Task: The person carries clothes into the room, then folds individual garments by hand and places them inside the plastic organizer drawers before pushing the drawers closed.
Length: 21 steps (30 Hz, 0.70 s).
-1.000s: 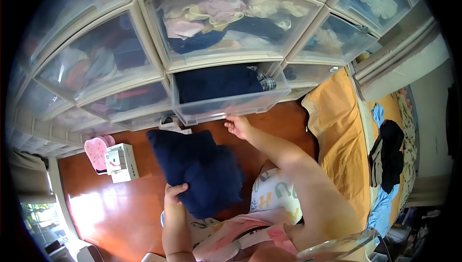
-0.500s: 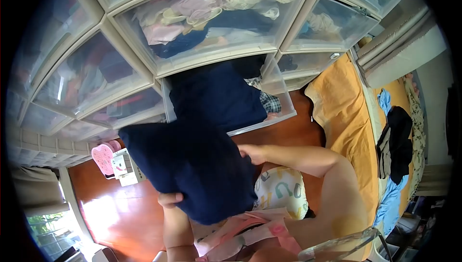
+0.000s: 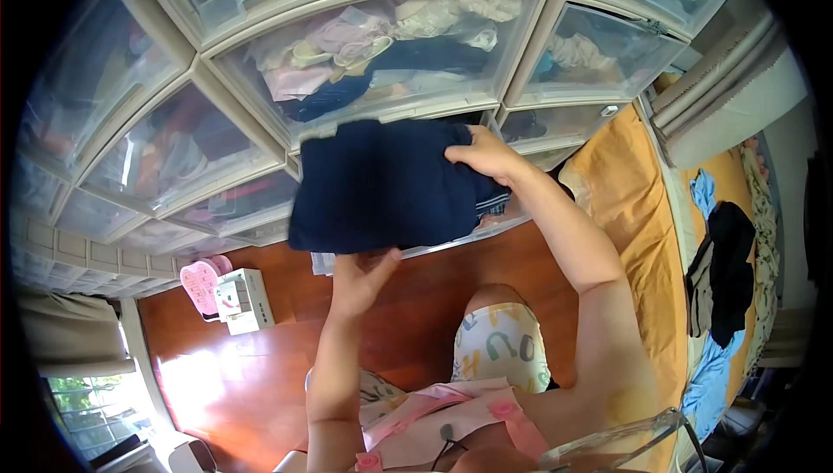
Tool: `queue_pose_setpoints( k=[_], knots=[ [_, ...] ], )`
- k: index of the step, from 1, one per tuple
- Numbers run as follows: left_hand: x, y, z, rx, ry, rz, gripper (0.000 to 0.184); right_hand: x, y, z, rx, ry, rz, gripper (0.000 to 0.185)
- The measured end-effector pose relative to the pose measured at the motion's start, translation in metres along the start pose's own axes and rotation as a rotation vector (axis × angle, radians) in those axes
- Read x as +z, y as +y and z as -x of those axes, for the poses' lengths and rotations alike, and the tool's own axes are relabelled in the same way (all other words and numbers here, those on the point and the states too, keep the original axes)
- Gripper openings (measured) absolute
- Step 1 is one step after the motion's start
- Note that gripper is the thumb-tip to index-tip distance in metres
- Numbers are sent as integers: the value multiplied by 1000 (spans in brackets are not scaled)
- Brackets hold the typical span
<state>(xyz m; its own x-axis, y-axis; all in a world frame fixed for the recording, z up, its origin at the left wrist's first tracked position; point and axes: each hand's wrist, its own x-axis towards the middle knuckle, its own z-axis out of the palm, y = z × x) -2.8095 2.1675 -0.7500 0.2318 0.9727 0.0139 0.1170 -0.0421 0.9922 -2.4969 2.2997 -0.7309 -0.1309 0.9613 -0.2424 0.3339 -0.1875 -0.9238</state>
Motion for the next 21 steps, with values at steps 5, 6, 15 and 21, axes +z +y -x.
queue_pose_setpoints(
  k=[5,6,15,21],
  knots=[
    [-17,83,25,-222,-225,-471,24,20,51,-35,-72,16,868,75],
    [-14,83,15,-64,-204,-550,28,24,38,-27,-41,58,919,78],
    [11,-2,-90,158,-314,-1138,67,71,20,33,-167,-219,978,71],
    [-2,-34,-112,93,-436,-1239,79,35,27,40,-504,-121,811,47]
  ],
)
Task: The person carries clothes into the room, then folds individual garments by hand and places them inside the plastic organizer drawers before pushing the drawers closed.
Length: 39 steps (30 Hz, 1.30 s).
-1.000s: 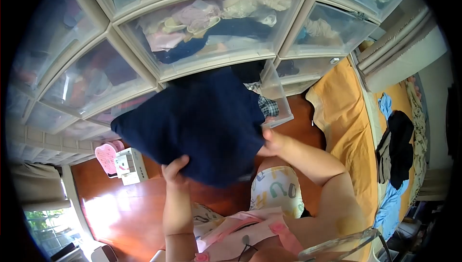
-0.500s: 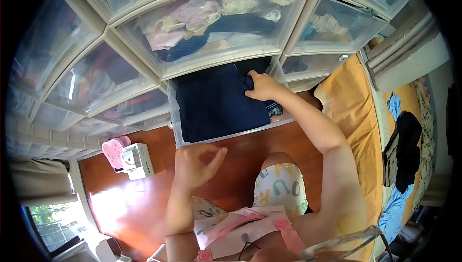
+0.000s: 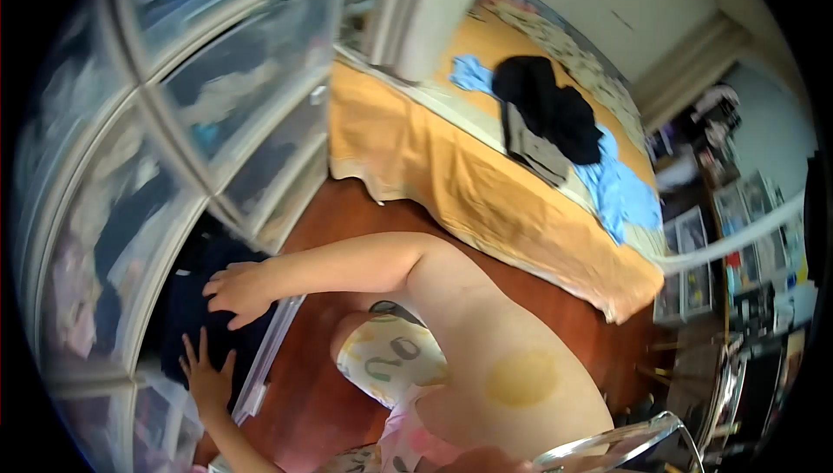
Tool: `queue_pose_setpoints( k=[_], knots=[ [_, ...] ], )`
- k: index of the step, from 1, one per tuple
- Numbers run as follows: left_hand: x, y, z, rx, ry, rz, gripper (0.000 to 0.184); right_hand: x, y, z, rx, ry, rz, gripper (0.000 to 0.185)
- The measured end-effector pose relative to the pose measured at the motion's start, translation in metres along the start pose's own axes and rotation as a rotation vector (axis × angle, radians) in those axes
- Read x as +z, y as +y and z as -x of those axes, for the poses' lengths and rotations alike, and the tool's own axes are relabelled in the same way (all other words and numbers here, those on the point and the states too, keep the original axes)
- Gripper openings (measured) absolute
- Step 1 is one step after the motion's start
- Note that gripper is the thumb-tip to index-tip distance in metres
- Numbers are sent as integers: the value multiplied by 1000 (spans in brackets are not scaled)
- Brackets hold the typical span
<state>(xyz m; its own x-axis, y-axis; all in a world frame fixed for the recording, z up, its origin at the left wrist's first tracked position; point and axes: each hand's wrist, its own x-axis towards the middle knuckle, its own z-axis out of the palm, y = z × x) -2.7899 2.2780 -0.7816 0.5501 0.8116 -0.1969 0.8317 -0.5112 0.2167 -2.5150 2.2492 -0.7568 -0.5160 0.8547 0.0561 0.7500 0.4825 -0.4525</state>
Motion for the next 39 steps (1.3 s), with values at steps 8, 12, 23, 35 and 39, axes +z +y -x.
queue_pose_setpoints(
  k=[8,12,23,35,39],
  knots=[
    [-22,17,1,-145,-132,-135,79,-126,122,270,545,993,385,16],
    [4,-10,-5,-44,32,-156,71,-168,208,497,1455,963,752,31],
    [-58,56,-6,10,-24,-84,64,-126,309,757,1791,1353,176,44],
    [-106,105,-16,293,102,558,32,-307,62,351,522,1468,101,19],
    [-210,253,12,339,-148,775,47,-412,-63,318,397,1465,-6,14]
  ],
)
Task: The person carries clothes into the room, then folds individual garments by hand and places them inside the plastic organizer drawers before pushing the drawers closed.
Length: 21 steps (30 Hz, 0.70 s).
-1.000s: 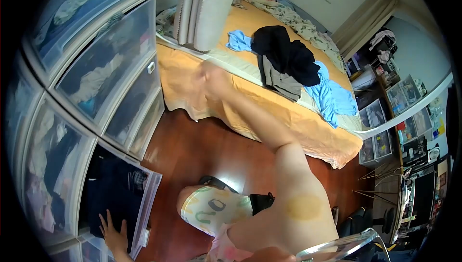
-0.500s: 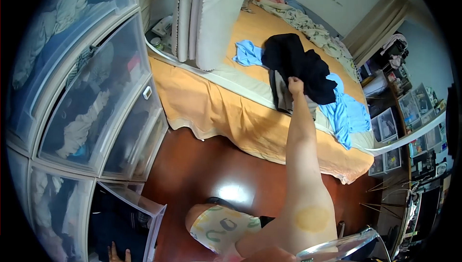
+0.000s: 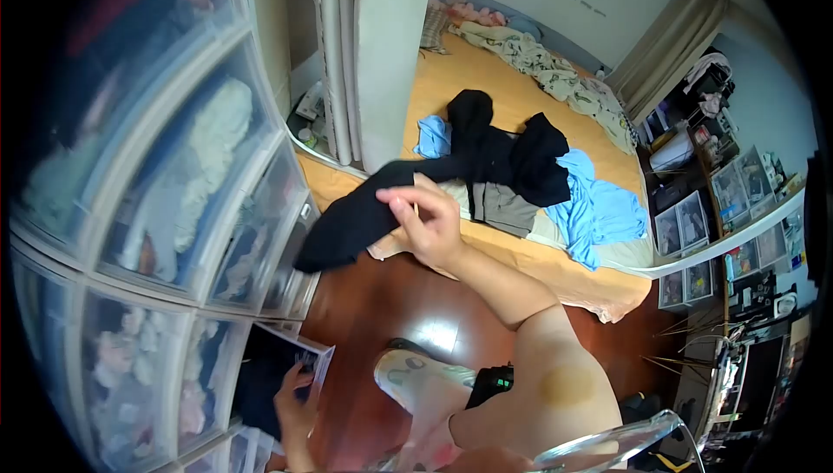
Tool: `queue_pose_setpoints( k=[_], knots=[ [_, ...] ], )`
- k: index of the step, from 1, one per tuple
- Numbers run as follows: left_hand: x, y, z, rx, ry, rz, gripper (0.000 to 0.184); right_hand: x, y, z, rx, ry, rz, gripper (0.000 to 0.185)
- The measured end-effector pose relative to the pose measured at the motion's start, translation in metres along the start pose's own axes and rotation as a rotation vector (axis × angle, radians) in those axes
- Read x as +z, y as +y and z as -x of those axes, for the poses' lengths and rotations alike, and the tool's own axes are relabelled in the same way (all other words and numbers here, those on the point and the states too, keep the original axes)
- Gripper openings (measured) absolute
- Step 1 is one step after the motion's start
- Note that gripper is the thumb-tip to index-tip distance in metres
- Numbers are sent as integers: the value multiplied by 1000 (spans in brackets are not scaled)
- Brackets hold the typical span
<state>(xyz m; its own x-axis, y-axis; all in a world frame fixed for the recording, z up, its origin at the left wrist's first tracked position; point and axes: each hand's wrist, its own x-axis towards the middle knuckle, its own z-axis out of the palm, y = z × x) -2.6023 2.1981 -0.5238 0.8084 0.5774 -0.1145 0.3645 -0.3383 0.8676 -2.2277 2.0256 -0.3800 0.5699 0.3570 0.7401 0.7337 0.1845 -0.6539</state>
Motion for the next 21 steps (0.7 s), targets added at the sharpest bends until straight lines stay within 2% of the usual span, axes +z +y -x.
queue_pose_setpoints(
  k=[2,3,4,5,6,7,9,10,11,12,13,14,16,18,19,20,21],
  knots=[
    [22,52,-7,28,-35,255,54,-16,-63,-28,-28,-94,44,14],
    [26,83,-17,354,-53,-116,64,-12,-90,-39,-61,-91,15,15],
    [36,123,-28,331,-44,107,63,-9,-117,-46,-54,-117,-10,14],
    [51,168,-29,138,-23,526,65,-1,-149,-57,-92,-102,-47,15],
    [54,159,-41,305,-145,191,74,7,-172,-63,-186,-82,-94,17],
    [72,149,-53,226,-185,223,70,10,-199,-62,-269,-104,-92,19],
    [95,141,-63,54,-248,293,62,15,-252,-63,-282,-280,-196,24],
    [98,197,-77,84,-319,327,71,15,-273,-60,-305,-364,-251,27],
    [85,249,-76,119,-278,575,71,11,-295,-59,-302,-483,-315,31],
    [38,327,-76,292,-148,53,56,9,-315,-58,-309,-599,-380,34],
    [57,316,-82,60,-198,544,57,4,-329,-59,-329,-721,-440,38],
    [72,300,-80,-178,-240,1027,58,-2,-341,-57,-255,-850,-528,38],
    [52,324,-59,-160,-231,1073,61,-28,-350,-48,-119,-1114,-679,38],
    [15,351,-26,-137,-216,1112,64,-59,-331,-27,-19,-885,-623,35],
    [-11,366,-7,-117,-237,1194,62,-77,-324,-26,-4,-722,-454,25],
    [-36,382,13,-93,-264,1276,61,-94,-314,-18,130,-635,-392,14],
    [-59,399,34,-106,-204,1431,59,-107,-309,-7,394,-612,-194,13]
  ],
)
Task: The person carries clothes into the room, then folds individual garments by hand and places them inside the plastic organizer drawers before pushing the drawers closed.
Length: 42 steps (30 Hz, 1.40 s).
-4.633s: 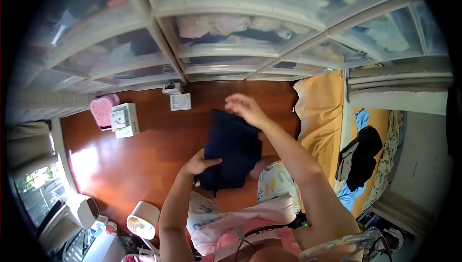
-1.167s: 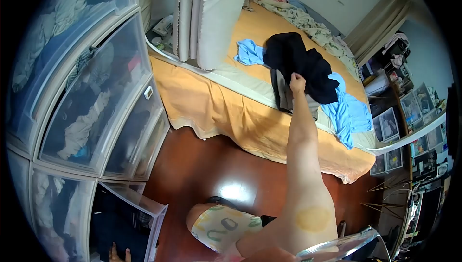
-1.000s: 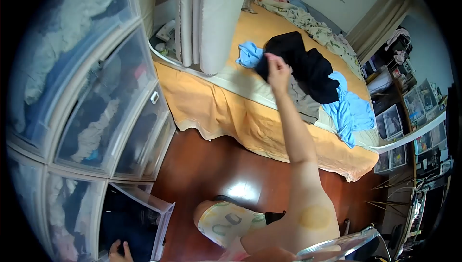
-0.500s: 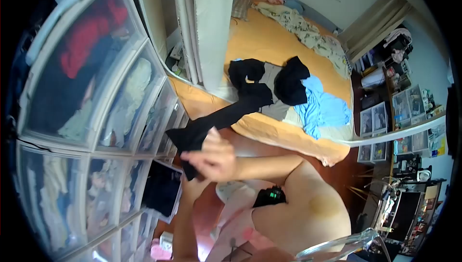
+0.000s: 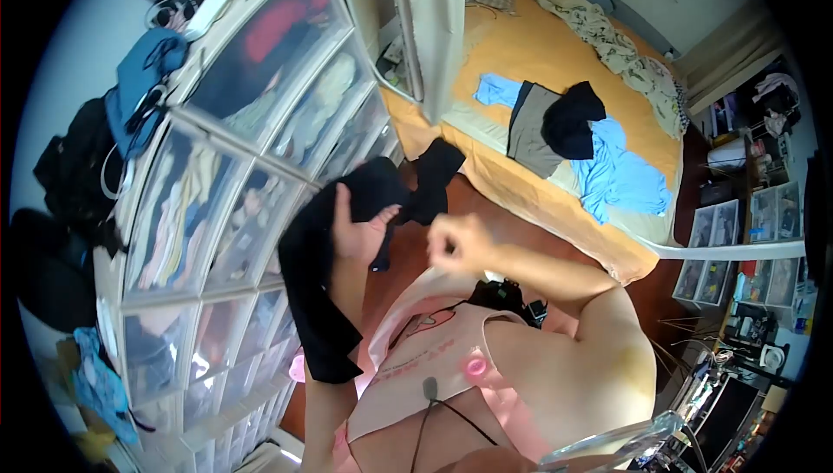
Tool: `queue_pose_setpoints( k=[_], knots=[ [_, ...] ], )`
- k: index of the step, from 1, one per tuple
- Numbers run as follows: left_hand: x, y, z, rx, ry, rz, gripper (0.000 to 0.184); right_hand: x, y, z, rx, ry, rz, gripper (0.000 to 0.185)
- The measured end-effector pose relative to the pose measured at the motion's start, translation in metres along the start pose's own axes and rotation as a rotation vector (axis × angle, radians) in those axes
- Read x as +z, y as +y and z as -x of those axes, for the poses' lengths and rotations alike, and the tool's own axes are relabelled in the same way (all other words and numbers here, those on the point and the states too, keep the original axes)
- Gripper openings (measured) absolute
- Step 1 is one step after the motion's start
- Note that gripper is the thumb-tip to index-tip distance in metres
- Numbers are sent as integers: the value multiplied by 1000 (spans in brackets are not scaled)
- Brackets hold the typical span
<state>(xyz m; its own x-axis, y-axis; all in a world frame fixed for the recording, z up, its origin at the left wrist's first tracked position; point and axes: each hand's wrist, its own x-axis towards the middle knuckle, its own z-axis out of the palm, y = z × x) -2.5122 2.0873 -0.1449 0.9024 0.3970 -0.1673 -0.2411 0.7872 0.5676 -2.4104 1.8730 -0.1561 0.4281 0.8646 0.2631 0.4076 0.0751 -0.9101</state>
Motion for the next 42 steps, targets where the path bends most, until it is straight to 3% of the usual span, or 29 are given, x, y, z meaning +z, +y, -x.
queue_pose_setpoints(
  k=[1,2,3,5,6,7,9,11,13,15,17,19,21,22,24,25,26,27,28,29,31,34,37,38,39,41,42],
  knots=[
    [13,19,23,49,-87,156,57,1,22,9,-2,101,251,18],
    [27,34,48,110,-68,123,55,2,37,21,132,24,451,27],
    [42,48,70,179,-55,91,53,7,47,33,398,-165,498,48],
    [67,68,114,290,15,163,48,42,62,66,292,-337,518,93],
    [74,76,135,296,-78,164,45,60,28,68,329,-423,490,124],
    [81,82,154,320,-109,152,45,89,5,74,217,-286,517,128],
    [87,90,184,354,-163,127,45,134,-16,73,82,54,394,123],
    [83,97,210,399,-149,160,46,157,-25,60,44,212,305,111],
    [86,106,230,447,-184,173,48,161,-15,43,-195,151,282,37],
    [75,122,245,480,-126,189,56,141,-36,38,67,-243,-116,19],
    [72,146,252,584,66,3,61,129,-24,32,177,-570,-383,18],
    [60,163,246,667,211,-300,66,105,-39,18,166,-824,-316,15],
    [-15,173,212,417,334,-555,71,88,-93,23,345,-819,-641,14],
    [15,140,219,258,347,-607,77,79,-108,24,380,-692,-729,20],
    [-40,89,210,92,550,-1125,78,63,-128,17,456,-516,-995,44],
    [-30,62,230,68,289,-1323,67,51,-141,13,411,-582,-1179,51],
    [-72,49,233,-59,11,-1597,52,41,-153,12,461,-626,-1383,52],
    [-39,28,259,-26,-7,-1407,41,32,-161,13,511,-666,-1590,54],
    [-39,16,279,18,-149,-1257,42,24,-164,12,454,-620,-1659,53],
    [-37,-11,289,80,41,-1023,53,11,-159,8,562,-648,-1703,49],
    [-30,-29,280,128,49,-924,53,10,-90,-6,210,-757,-1759,46],
    [-25,-43,277,267,86,-658,55,1,-130,1,368,-696,-1764,43],
    [-22,-48,277,402,114,-409,57,-2,-126,7,365,-751,-1697,43],
    [-20,-54,280,443,128,-318,57,-13,-127,4,764,-713,-1525,41],
    [-19,-58,281,489,138,-232,58,-17,-116,3,827,-684,-1381,41],
    [-3,-60,284,537,184,-94,62,-22,-88,5,918,-628,-1088,40],
    [19,-59,289,535,222,-37,67,-28,-84,9,656,-551,-783,40]
  ],
)
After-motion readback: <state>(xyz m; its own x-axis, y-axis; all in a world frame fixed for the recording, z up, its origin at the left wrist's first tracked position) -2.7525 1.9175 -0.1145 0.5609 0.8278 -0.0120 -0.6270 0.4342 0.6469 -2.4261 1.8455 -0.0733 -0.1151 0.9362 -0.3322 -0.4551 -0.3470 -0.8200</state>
